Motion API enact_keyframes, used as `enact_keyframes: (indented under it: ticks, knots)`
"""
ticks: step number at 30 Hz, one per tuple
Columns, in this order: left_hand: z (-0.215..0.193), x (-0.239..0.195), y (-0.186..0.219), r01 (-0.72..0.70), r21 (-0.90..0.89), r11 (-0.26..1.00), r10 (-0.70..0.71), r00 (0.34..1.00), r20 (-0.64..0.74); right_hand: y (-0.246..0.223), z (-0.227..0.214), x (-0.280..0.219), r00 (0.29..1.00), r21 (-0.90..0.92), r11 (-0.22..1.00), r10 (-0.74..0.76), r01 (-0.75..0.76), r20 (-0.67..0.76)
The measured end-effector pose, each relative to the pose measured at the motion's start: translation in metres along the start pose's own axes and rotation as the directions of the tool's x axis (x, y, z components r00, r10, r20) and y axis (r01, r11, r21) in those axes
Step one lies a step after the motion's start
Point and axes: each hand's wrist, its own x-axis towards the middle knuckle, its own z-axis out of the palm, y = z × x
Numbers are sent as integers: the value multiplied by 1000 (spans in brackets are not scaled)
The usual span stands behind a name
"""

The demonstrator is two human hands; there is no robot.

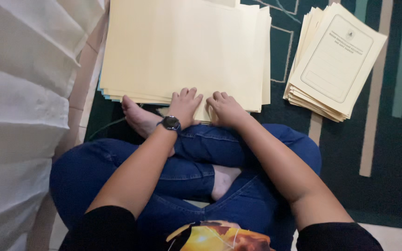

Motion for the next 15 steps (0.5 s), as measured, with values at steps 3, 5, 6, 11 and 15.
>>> enact_keyframes:
  ticks: [3, 5, 6, 11, 15]
  knots:
    - [11, 2, 2, -2, 37, 999, 5, 997, -82, 3, 23, 7, 965, -137, 988, -98, 66, -243]
    - [13, 2, 1, 7, 9, 1000, -6, 997, -81, 9, 10, 5, 993, 54, 998, -3, 10, -118]
    - [14, 4, 1, 9, -5, 1000, -9, 997, -74, 13, 3, 5, 997, 243, 967, 78, -80, 17]
    - [-32, -3, -9, 17, -302, 953, -56, 991, -123, 31, -18, -1, 966, 424, 878, 258, -222, -29]
    - [-62, -12, 9, -123, -15, 992, 111, 940, -323, 33, -33, 3, 916, 681, 723, 344, -118, -206]
